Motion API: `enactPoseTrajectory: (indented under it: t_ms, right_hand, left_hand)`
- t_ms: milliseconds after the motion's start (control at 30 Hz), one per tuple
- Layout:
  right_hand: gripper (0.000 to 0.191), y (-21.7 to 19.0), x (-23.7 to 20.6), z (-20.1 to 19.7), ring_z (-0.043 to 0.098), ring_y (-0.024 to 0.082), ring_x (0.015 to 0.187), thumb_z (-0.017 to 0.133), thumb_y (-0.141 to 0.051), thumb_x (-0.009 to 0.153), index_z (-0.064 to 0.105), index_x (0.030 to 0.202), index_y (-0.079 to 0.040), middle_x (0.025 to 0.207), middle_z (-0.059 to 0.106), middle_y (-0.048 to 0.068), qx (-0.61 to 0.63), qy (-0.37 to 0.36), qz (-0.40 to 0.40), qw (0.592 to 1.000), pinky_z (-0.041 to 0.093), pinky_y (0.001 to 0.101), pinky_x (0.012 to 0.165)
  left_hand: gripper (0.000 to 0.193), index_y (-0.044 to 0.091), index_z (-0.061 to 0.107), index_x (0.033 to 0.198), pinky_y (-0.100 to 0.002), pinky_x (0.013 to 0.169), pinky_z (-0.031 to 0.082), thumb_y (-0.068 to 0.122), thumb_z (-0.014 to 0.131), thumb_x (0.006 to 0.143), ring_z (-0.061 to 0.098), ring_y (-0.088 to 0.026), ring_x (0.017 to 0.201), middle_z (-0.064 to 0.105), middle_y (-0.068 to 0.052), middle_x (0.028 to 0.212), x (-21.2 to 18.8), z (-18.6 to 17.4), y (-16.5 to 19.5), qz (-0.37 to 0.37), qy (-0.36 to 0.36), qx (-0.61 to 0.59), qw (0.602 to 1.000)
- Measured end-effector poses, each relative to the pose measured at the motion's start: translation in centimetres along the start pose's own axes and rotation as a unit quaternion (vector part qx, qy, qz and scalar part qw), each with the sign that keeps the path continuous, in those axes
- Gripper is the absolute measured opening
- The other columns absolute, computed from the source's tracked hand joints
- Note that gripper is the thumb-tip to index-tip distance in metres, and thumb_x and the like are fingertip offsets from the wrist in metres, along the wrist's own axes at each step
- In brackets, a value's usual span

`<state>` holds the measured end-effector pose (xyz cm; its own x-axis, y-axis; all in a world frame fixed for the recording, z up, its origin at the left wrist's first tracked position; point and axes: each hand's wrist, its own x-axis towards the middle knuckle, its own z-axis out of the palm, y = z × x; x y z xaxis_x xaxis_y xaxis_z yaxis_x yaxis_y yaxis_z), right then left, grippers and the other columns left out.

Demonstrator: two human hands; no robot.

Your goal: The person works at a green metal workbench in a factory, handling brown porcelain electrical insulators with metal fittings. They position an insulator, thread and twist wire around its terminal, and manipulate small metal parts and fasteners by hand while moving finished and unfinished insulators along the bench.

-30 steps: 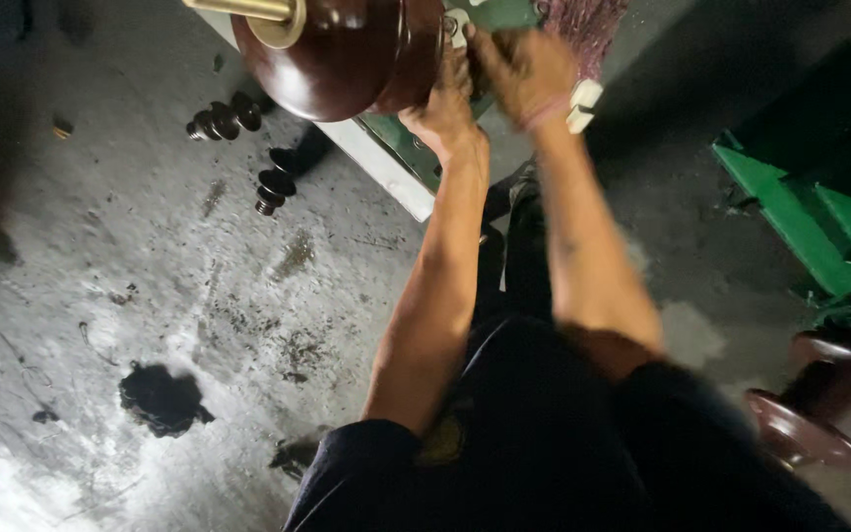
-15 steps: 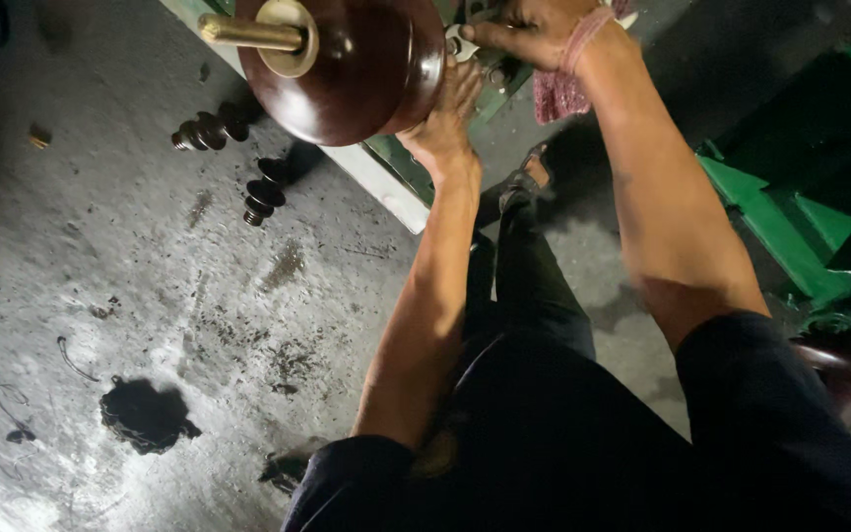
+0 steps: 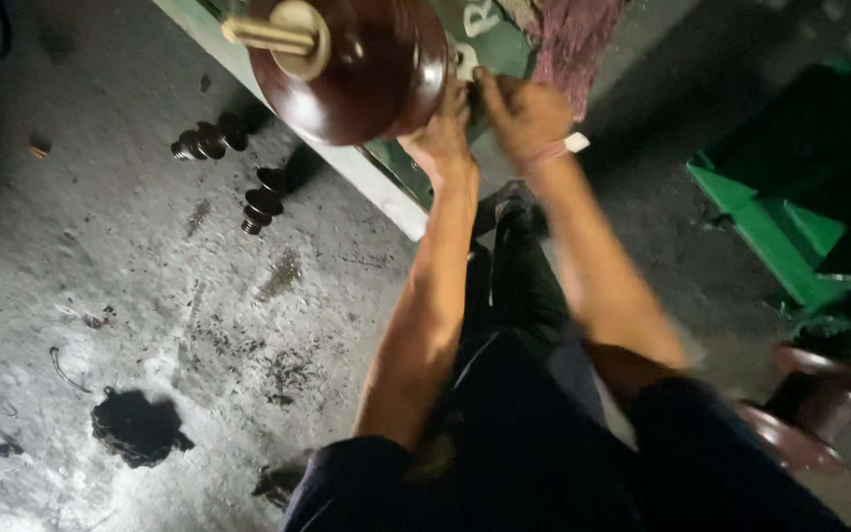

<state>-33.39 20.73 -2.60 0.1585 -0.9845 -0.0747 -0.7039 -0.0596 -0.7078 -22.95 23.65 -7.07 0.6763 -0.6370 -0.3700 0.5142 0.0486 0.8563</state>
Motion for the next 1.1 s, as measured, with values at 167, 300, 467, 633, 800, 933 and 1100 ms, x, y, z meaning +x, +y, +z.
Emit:
enactPoseTrajectory:
  t_ms: [167, 300, 467, 633, 800, 933, 1100]
  right_hand:
    - [0.062, 6.7, 8.1, -1.5, 0.067, 0.03, 0.067, 0.055, -0.063, 0.112, 0.08, 0.092, -0.01, 0.074, 0.072, 0.013, -0.156, -0.226, -0.164, 0.947, 0.052, 0.0432, 0.07]
    - [0.05, 8.0, 9.8, -1.2, 0.07, 0.03, 0.076, 0.059, -0.056, 0.111, 0.082, 0.107, -0.011, 0.089, 0.075, 0.011, -0.007, -0.188, -0.262, 0.947, 0.054, 0.041, 0.067]
    - [0.048, 3.1, 6.1, -2.4, 0.069, 0.033, 0.073, 0.063, -0.053, 0.111, 0.082, 0.102, -0.009, 0.087, 0.075, 0.012, -0.054, -0.048, -0.26, 0.963, 0.051, 0.0437, 0.065]
    - [0.051, -2.8, -0.6, -0.5, 0.067, 0.039, 0.065, 0.059, -0.052, 0.104, 0.08, 0.084, -0.011, 0.07, 0.066, 0.021, -0.035, 0.152, 0.037, 0.987, 0.05, 0.0484, 0.058]
    - [0.062, 3.2, 3.9, -2.4, 0.065, 0.039, 0.063, 0.055, -0.059, 0.111, 0.079, 0.087, -0.008, 0.071, 0.067, 0.021, -0.106, -0.114, -0.131, 0.979, 0.048, 0.048, 0.059]
    - [0.071, 6.9, 10.1, -2.7, 0.069, 0.037, 0.074, 0.058, -0.069, 0.105, 0.079, 0.09, -0.003, 0.08, 0.071, 0.019, -0.166, -0.252, -0.162, 0.94, 0.053, 0.0467, 0.069]
    - [0.06, 4.9, 10.3, -2.5, 0.072, 0.035, 0.088, 0.062, -0.061, 0.109, 0.078, 0.112, -0.003, 0.103, 0.075, 0.016, -0.026, -0.179, -0.284, 0.942, 0.055, 0.0434, 0.076]
  left_hand:
    - [0.033, -0.014, 0.058, 0.118, -0.047, 0.078, 0.067, 0.0, 0.071, 0.091, 0.076, -0.041, 0.088, 0.073, -0.028, 0.099, -1.1, 1.4, 1.7, -0.029, 0.002, -0.003, 1.0]
    - [0.033, -0.017, 0.059, 0.119, -0.047, 0.08, 0.067, -0.002, 0.07, 0.092, 0.076, -0.041, 0.091, 0.072, -0.03, 0.102, -1.4, 1.6, 2.0, -0.019, -0.004, 0.024, 1.0]
    - [0.028, -0.016, 0.06, 0.115, -0.048, 0.078, 0.066, 0.0, 0.068, 0.094, 0.077, -0.042, 0.087, 0.074, -0.03, 0.099, -0.4, 0.6, 0.9, -0.03, -0.024, -0.073, 0.997]
    - [0.027, -0.02, 0.065, 0.115, -0.046, 0.079, 0.06, -0.008, 0.076, 0.093, 0.073, -0.033, 0.088, 0.072, -0.026, 0.105, 0.1, 0.8, 0.4, 0.043, 0.031, 0.099, 0.994]
    - [0.037, -0.005, 0.056, 0.118, -0.047, 0.074, 0.066, -0.006, 0.072, 0.085, 0.075, -0.035, 0.081, 0.072, -0.023, 0.094, -0.9, 1.4, 1.5, -0.036, 0.028, -0.011, 0.999]
    - [0.024, -0.014, 0.061, 0.112, -0.046, 0.081, 0.067, -0.003, 0.07, 0.093, 0.076, -0.039, 0.09, 0.073, -0.028, 0.101, -1.7, 1.7, 2.7, -0.039, 0.001, 0.016, 0.999]
    - [0.026, -0.014, 0.061, 0.114, -0.047, 0.08, 0.067, -0.005, 0.069, 0.091, 0.076, -0.041, 0.091, 0.072, -0.03, 0.102, -1.5, 2.0, 2.7, -0.016, -0.007, 0.016, 1.0]
